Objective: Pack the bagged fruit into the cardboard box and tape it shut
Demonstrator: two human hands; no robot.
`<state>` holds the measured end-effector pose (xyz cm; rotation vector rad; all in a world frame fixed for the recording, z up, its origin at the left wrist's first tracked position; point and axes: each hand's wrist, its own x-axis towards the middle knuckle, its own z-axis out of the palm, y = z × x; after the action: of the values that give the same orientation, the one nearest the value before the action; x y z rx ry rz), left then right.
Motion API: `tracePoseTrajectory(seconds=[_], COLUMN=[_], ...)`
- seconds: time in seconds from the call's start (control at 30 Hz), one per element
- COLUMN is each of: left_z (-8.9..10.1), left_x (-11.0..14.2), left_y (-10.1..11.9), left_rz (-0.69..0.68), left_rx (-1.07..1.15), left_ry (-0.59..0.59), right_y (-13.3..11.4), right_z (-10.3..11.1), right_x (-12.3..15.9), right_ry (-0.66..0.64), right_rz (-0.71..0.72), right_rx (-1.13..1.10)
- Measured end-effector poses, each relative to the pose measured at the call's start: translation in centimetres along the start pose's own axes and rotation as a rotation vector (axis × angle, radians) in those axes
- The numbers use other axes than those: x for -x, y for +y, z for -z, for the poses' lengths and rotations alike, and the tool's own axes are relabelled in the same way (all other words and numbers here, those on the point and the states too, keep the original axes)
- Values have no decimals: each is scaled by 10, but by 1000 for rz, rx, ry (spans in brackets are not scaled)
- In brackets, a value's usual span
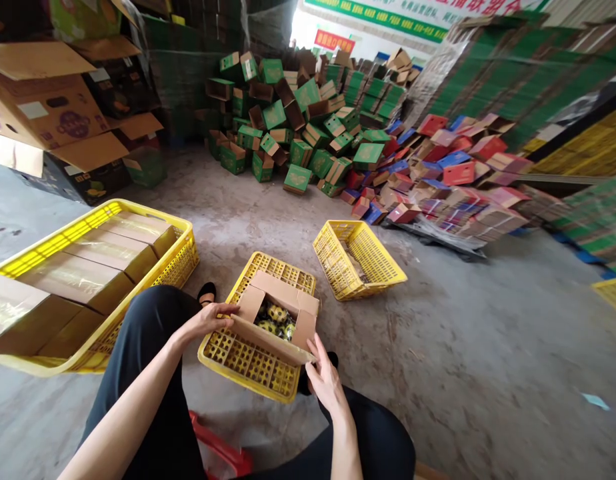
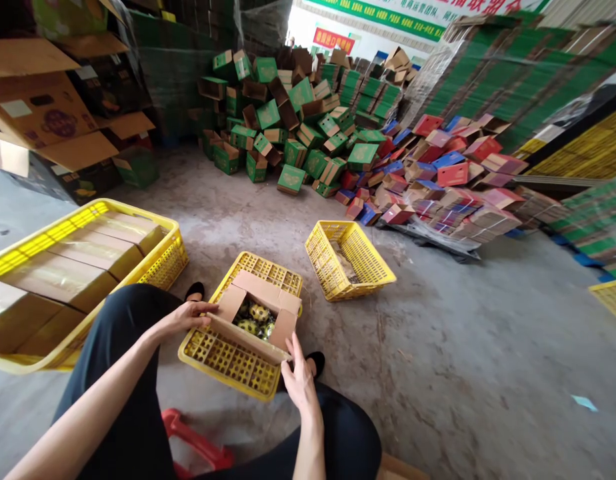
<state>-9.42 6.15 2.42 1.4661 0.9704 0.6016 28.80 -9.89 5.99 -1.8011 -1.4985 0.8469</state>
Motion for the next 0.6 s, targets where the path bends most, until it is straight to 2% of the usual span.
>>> tracePoseTrajectory(seconds=[0.17,0.43,0.6], left_z=[-7,-14,-19], left_x=[-3,-8,-11], left_y=[6,8,6], left_rz=[9,5,28], left_rx=[-34,-26,-32], left_ry=[110,197,262], right_y=[-2,-4,-6], right_z=[-2,0,-3], right_x=[-5,-9,-12], right_ry=[75,122,206], right_rz=[-38,-68,-57], right_rx=[-17,36,72])
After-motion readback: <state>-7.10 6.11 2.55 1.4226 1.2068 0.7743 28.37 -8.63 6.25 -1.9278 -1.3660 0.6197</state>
